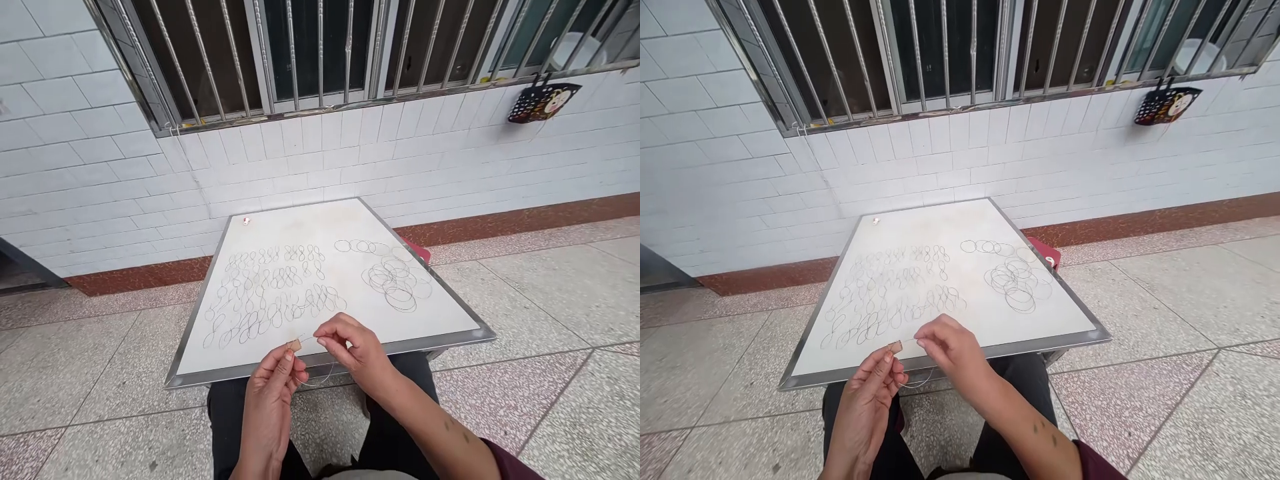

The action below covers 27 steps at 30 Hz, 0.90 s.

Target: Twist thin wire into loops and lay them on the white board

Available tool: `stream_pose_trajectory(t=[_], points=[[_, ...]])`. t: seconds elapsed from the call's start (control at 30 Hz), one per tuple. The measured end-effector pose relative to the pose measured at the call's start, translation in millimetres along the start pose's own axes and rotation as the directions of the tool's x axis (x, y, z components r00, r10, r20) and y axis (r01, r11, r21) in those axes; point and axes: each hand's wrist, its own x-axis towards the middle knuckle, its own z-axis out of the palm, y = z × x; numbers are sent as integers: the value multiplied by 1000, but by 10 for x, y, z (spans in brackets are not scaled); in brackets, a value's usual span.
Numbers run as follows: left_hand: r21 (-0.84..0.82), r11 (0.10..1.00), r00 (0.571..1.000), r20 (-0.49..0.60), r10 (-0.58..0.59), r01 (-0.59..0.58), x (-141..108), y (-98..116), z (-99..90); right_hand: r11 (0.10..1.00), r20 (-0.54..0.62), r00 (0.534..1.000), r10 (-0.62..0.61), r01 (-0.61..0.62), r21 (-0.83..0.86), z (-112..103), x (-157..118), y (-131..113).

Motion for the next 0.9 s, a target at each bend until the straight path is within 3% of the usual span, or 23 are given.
stream_pose_trajectory(t=[0.53,0.73,0.9], points=[[287,956,995,93,40,-65,-195,-67,-78,972,121,974,-189,203,-116,-37,-220,21],[309,951,987,159,-28,-23,-311,-44,-72,958,126,957,-260,272,-88,-44,-291,33],[264,962,969,209,-134,76,-302,-51,-87,942,154,938,-309,325,-89,-50,-324,5]])
